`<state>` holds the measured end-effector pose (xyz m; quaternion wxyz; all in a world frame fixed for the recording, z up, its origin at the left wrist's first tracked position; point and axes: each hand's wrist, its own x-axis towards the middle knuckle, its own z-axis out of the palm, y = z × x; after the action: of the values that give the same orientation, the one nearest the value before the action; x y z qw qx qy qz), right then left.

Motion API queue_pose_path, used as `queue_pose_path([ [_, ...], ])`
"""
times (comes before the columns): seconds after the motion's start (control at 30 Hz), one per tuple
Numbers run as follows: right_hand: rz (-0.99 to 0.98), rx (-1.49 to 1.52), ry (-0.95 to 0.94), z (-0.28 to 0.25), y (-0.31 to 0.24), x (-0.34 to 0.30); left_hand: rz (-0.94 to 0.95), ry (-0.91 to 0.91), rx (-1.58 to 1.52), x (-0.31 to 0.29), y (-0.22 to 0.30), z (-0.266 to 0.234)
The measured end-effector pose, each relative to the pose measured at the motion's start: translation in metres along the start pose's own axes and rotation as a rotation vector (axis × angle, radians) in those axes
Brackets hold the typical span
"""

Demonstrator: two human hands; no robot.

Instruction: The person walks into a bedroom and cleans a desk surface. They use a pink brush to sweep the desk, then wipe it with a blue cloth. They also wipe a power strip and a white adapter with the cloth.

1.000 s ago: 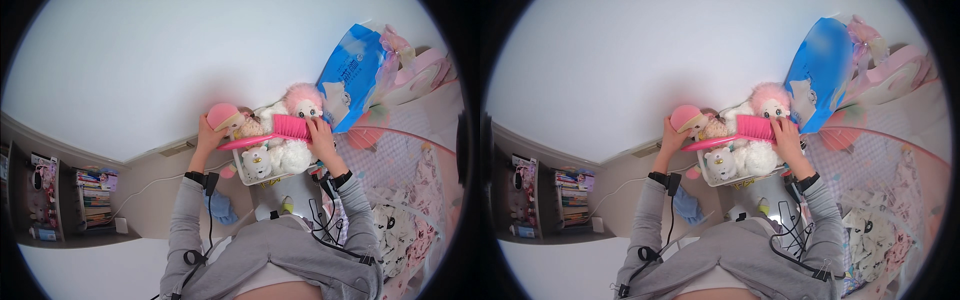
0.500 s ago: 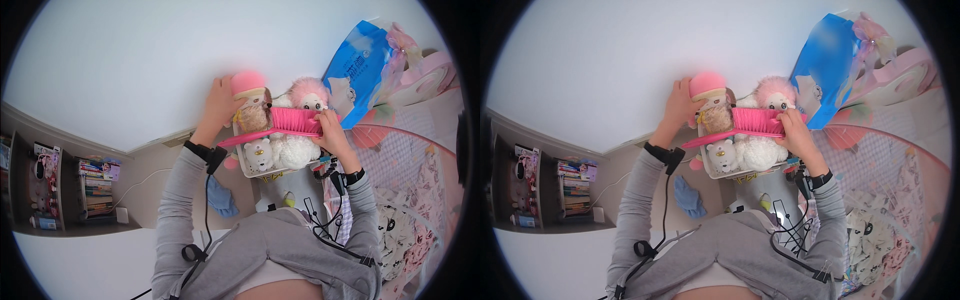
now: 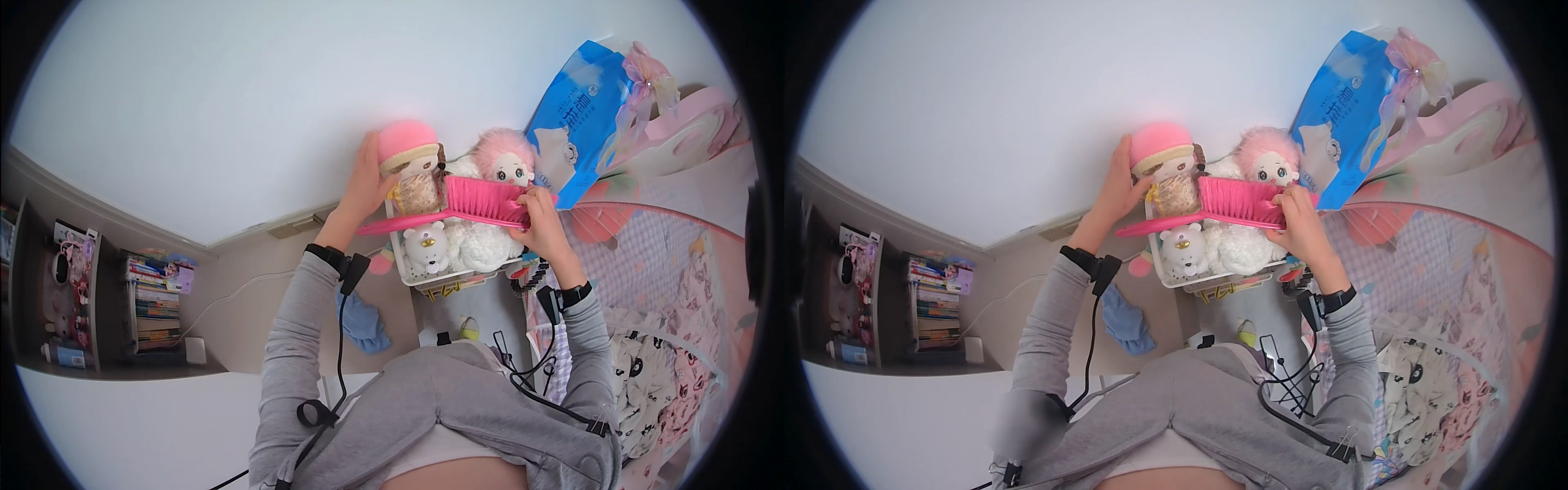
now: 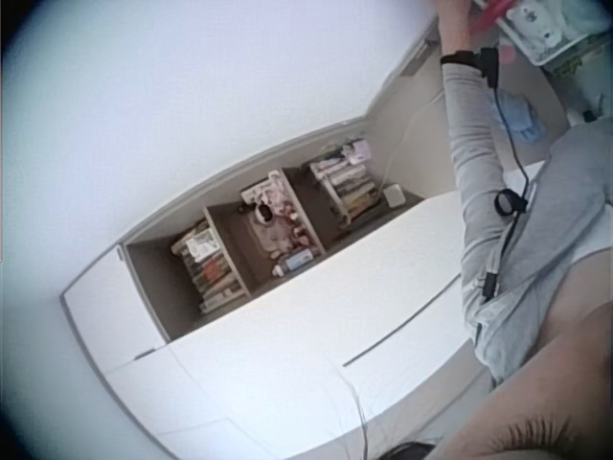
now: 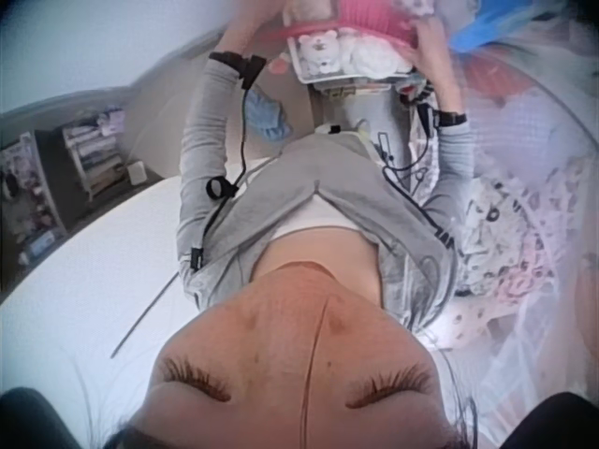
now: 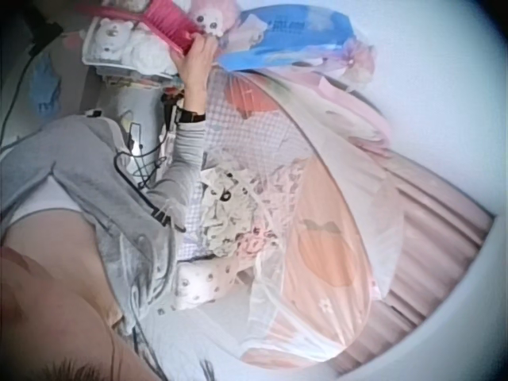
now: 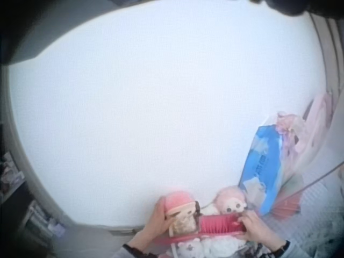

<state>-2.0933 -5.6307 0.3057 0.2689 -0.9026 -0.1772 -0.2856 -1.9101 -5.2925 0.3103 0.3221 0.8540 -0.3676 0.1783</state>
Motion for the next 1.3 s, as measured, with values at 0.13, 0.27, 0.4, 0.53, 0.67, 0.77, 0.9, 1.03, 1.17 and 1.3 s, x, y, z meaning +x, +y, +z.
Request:
queue_pose_path([
  [0.13, -0.04, -0.028, 0.048, 0.0, -0.005, -0.002, -0.142, 0.001, -0.079, -0.014, -0.007, -0.006],
  [0.27, -0.044, 0.011, 0.032, 0.001, -0.015, -0.002, -0.277, -0.021, -0.151, -0.018, 0.001, -0.01],
  [0.4, -0.095, -0.025, -0.011, 0.003, -0.022, -0.002, -0.022, -0.084, -0.07, -0.003, 0.013, -0.007],
  [0.53, -0.12, -0.063, -0.016, 0.008, -0.027, -0.004, -0.146, -0.208, -0.217, 0.007, 0.018, -0.001],
  [0.67, -0.107, -0.071, 0.002, 0.009, -0.031, -0.009, -0.191, -0.109, -0.062, -0.008, 0.026, -0.005],
  [0.77, -0.096, -0.071, 0.02, 0.007, -0.033, -0.012, -0.089, -0.049, -0.061, -0.032, 0.045, -0.016],
  [0.9, -0.077, -0.041, 0.053, 0.01, -0.04, -0.01, -0.072, -0.276, -0.176, -0.081, 0.081, -0.042],
  [1.03, -0.166, 0.045, 0.041, 0.031, -0.056, 0.001, -0.065, -0.261, 0.026, -0.126, 0.098, -0.053],
  [1.17, -0.264, 0.183, -0.068, 0.061, -0.092, 0.012, -0.317, -0.165, 0.055, -0.183, 0.097, -0.071],
  [1.3, -0.383, 0.303, -0.091, 0.094, -0.134, 0.02, -0.441, -0.013, 0.245, -0.251, 0.088, -0.095],
])
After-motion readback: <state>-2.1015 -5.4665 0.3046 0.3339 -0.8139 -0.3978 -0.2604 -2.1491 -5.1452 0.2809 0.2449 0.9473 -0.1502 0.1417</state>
